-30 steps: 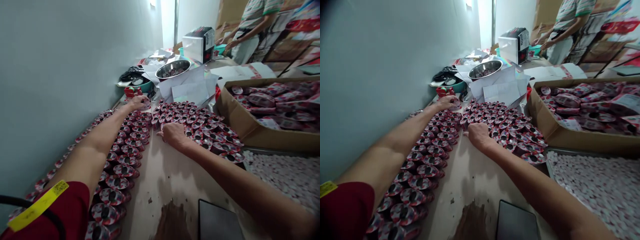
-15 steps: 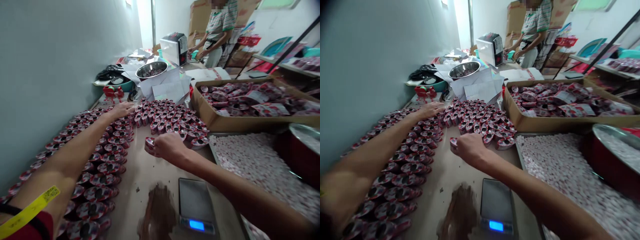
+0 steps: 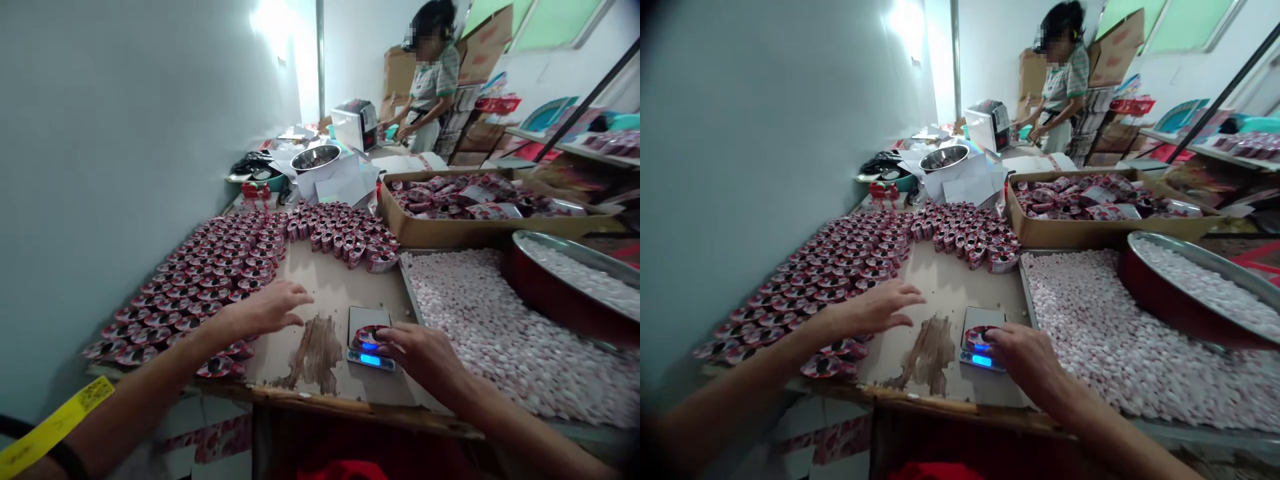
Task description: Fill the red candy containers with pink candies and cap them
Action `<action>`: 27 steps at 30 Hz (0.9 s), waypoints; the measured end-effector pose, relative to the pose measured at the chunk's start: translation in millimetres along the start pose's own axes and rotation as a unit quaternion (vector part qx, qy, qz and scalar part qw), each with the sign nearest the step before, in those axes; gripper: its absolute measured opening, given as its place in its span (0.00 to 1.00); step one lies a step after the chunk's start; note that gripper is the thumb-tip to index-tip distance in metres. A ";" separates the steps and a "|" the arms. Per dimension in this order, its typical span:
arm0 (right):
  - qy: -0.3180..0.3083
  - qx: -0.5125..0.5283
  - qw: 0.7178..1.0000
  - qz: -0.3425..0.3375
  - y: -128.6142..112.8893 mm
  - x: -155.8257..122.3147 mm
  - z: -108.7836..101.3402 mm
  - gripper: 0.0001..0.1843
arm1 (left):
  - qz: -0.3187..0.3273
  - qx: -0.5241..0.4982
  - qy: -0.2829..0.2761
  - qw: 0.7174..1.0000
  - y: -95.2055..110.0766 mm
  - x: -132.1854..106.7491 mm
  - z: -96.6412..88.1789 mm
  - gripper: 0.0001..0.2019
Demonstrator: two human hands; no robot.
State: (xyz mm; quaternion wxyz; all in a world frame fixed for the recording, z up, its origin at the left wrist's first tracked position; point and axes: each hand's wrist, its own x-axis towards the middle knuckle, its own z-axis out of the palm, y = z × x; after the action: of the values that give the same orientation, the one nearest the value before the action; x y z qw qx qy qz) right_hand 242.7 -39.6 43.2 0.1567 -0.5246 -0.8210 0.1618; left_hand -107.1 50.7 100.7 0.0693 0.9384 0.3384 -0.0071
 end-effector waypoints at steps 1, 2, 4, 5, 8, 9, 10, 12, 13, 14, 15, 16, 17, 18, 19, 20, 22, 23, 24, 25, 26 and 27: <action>0.016 0.084 0.996 0.027 3.0 0.1 -3.5 0.13 | -0.001 -0.002 0.004 1.000 12.9 -4.2 5.5 0.20; 0.030 0.176 0.982 0.060 8.0 0.1 -8.7 0.14 | -0.006 -0.007 0.011 1.000 23.0 -7.3 11.0 0.20; 0.054 0.344 0.926 0.148 24.7 -1.9 -23.0 0.15 | -0.032 -0.031 0.028 0.999 36.8 -10.6 22.3 0.20; 0.066 0.408 0.889 0.199 35.6 -4.6 -31.3 0.13 | -0.050 -0.050 0.040 0.997 41.0 -11.0 28.5 0.20; 0.101 0.502 0.798 0.316 70.4 -19.0 -55.7 0.13 | -0.102 -0.113 0.075 0.985 45.3 -9.1 49.1 0.19; 0.105 0.516 0.782 0.334 80.1 -24.5 -62.7 0.15 | -0.115 -0.126 0.082 0.982 44.5 -7.9 56.1 0.19; 0.105 0.527 0.769 0.345 87.8 -29.4 -68.6 0.17 | -0.123 -0.136 0.088 0.979 42.7 -6.5 62.7 0.19; 0.103 0.546 0.748 0.363 96.5 -35.5 -77.1 0.18 | -0.126 -0.155 0.096 0.975 37.9 -3.9 73.1 0.19; 0.106 0.553 0.738 0.372 97.6 -36.2 -79.5 0.17 | -0.123 -0.166 0.106 0.973 35.6 -2.9 76.5 0.20; 0.110 0.557 0.730 0.381 96.9 -35.2 -80.9 0.16 | -0.119 -0.177 0.118 0.970 33.7 -2.1 78.3 0.20; 0.115 0.557 0.725 0.388 94.7 -32.6 -81.3 0.14 | -0.116 -0.187 0.132 0.967 32.5 -1.4 78.8 0.20; 0.115 0.555 0.724 0.393 91.5 -28.8 -80.7 0.11 | -0.114 -0.194 0.147 0.963 32.2 -0.8 77.9 0.20; 0.110 0.552 0.726 0.395 87.5 -23.8 -79.4 0.09 | -0.115 -0.197 0.160 0.960 32.8 -0.2 76.2 0.20; 0.097 0.549 0.731 0.393 83.0 -18.0 -77.4 0.08 | -0.120 -0.199 0.172 0.957 34.1 0.7 73.8 0.20; 0.076 0.546 0.738 0.388 78.2 -11.6 -74.9 0.09 | -0.126 -0.203 0.180 0.954 35.8 1.8 71.1 0.20; 0.052 0.544 0.746 0.381 73.2 -4.8 -72.1 0.11 | -0.132 -0.210 0.186 0.951 37.8 3.1 68.5 0.20; 0.004 0.541 0.760 0.359 63.0 8.9 -66.5 0.16 | -0.145 -0.229 0.194 0.943 41.7 6.6 64.2 0.21; -0.018 0.540 0.766 0.347 57.8 15.5 -64.2 0.17 | -0.149 -0.239 0.196 0.939 43.1 8.6 62.7 0.21; -0.039 0.540 0.771 0.336 52.9 21.5 -62.3 0.17 | -0.150 -0.247 0.196 0.937 44.3 10.7 61.7 0.21; -0.057 0.542 0.772 0.326 48.1 26.9 -61.1 0.15 | -0.149 -0.253 0.194 0.936 45.3 13.0 61.1 0.22; -0.073 0.546 0.772 0.317 43.6 31.4 -60.3 0.14 | -0.146 -0.258 0.189 0.936 46.3 15.3 60.9 0.22; -0.091 0.551 0.771 0.306 39.4 34.9 -59.8 0.13 | -0.142 -0.261 0.183 0.937 47.6 17.6 61.2 0.23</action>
State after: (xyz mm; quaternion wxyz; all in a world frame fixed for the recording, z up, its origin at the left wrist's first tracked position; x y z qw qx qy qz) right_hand 286.3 13.9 83.0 0.2855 -0.5549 -0.3972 0.6729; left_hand -61.2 17.4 45.0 0.2474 0.8147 0.4645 0.2434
